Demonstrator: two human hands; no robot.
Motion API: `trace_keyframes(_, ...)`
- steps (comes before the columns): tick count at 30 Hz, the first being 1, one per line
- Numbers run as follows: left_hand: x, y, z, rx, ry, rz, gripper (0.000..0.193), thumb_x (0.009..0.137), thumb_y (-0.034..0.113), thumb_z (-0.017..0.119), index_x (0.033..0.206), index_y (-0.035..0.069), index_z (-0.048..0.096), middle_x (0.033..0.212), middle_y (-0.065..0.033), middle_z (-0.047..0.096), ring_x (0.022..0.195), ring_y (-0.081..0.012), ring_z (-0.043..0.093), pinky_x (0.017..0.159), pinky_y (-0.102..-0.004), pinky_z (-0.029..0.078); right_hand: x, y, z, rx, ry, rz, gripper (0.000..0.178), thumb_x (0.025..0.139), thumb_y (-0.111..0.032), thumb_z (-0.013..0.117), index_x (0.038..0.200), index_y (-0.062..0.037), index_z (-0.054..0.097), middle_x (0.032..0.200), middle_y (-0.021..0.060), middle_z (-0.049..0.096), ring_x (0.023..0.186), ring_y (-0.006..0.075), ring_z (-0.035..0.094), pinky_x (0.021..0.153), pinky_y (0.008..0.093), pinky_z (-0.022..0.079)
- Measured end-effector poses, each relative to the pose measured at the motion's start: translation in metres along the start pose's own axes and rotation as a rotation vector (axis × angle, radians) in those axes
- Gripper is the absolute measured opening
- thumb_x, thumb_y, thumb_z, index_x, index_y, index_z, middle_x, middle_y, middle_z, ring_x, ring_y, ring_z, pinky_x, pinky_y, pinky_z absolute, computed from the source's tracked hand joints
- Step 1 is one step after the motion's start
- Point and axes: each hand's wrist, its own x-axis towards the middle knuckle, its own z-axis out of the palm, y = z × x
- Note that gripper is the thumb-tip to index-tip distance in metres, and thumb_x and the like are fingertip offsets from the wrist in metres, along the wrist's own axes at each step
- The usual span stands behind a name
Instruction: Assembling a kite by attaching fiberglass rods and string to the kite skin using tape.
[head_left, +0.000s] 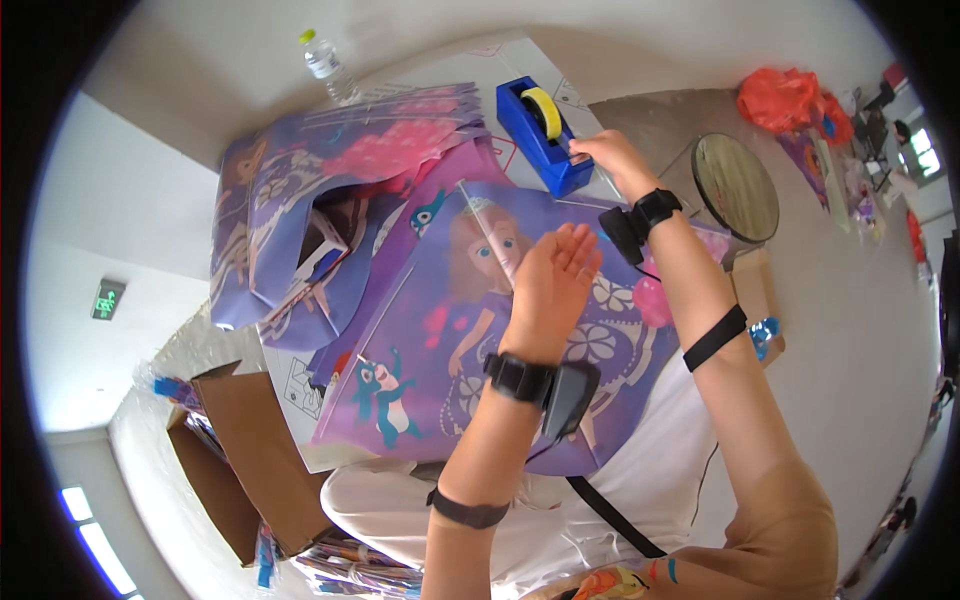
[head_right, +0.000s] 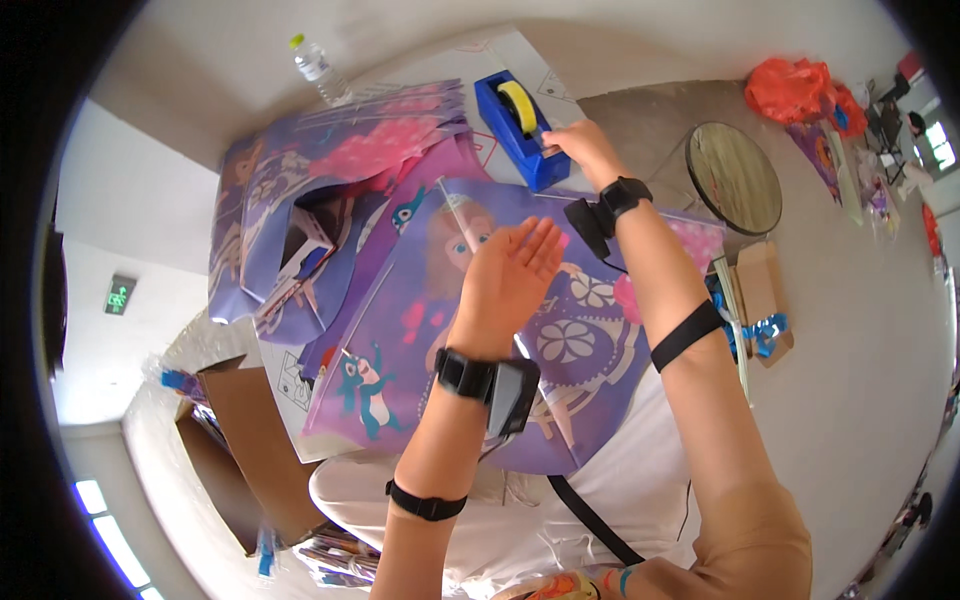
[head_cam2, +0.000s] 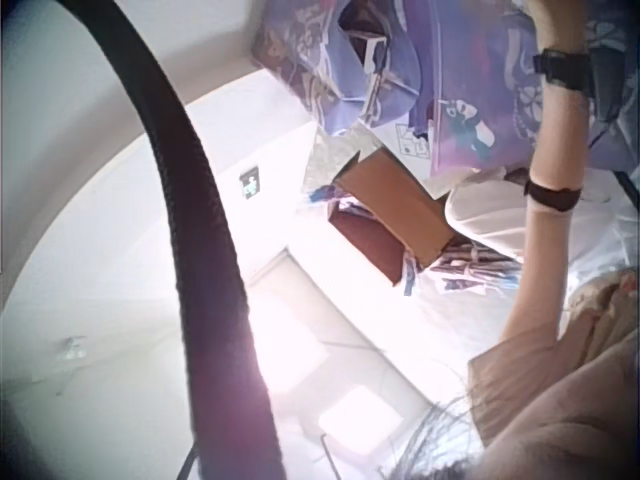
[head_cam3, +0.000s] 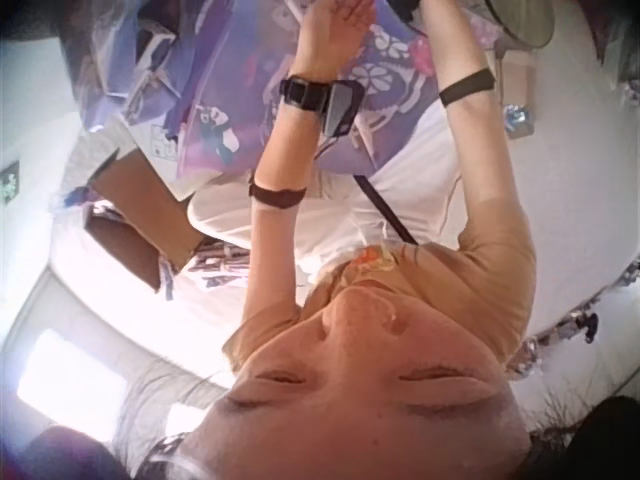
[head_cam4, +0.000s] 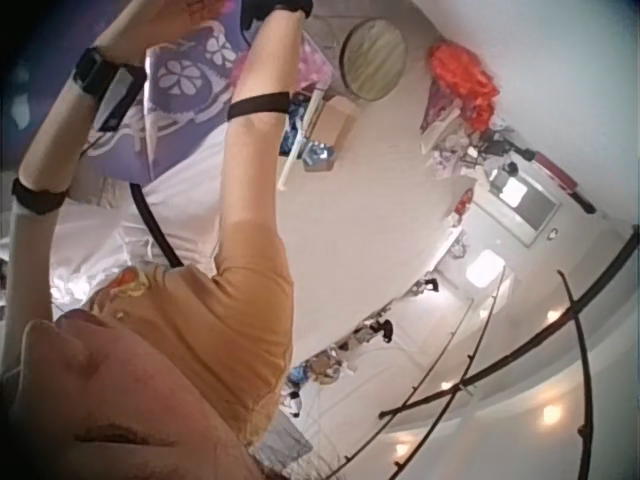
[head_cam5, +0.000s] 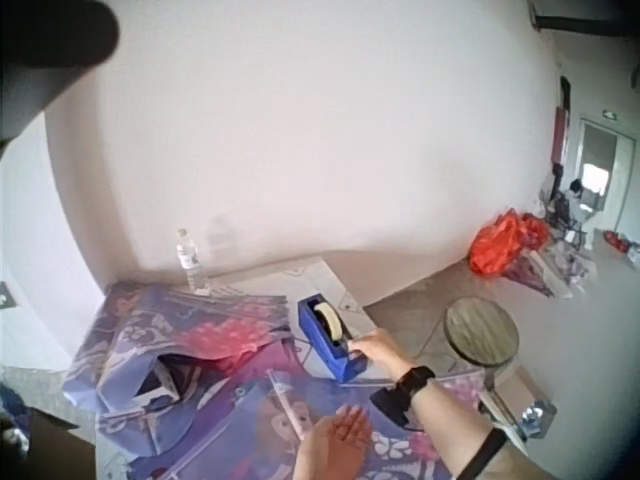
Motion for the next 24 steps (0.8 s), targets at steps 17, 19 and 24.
trace_keyframes(17,0.04,-0.016,-0.022,0.035,0.198,-0.009,0.044,0.096,0.014,0.052,0.135,-0.004,0.045,0.131,-0.0133,0.051,0.12,-0.0266,0.054,0.101,-0.0384,0.045,-0.057,-0.042,0.013,0.245,0.167,-0.022,0.031,0.082,-0.026,0.075,0.089,0.0037,0.07,0.085,0.0027,0.066,0.082,0.0118,0.055,0.075,0.032,0.043)
trace_keyframes(19,0.035,-0.011,-0.029,0.07,0.18,0.017,0.045,0.096,0.015,0.052,0.135,-0.005,0.044,0.134,-0.0137,0.05,0.121,-0.0264,0.053,0.102,-0.0388,0.045,-0.104,-0.031,0.009,0.239,0.136,0.016,0.03,0.084,-0.026,0.075,0.09,0.0026,0.07,0.085,0.0014,0.066,0.083,0.0106,0.056,0.075,0.0303,0.044)
trace_keyframes(24,0.039,-0.011,-0.021,0.1,0.156,0.048,0.046,0.096,0.016,0.052,0.135,-0.006,0.044,0.132,-0.0137,0.051,0.12,-0.027,0.054,0.101,-0.0391,0.046,-0.262,-0.003,-0.028,0.292,0.178,0.051,0.025,0.091,-0.025,0.069,0.099,-0.0017,0.069,0.1,0.0025,0.066,0.093,0.0105,0.058,0.082,0.0279,0.045)
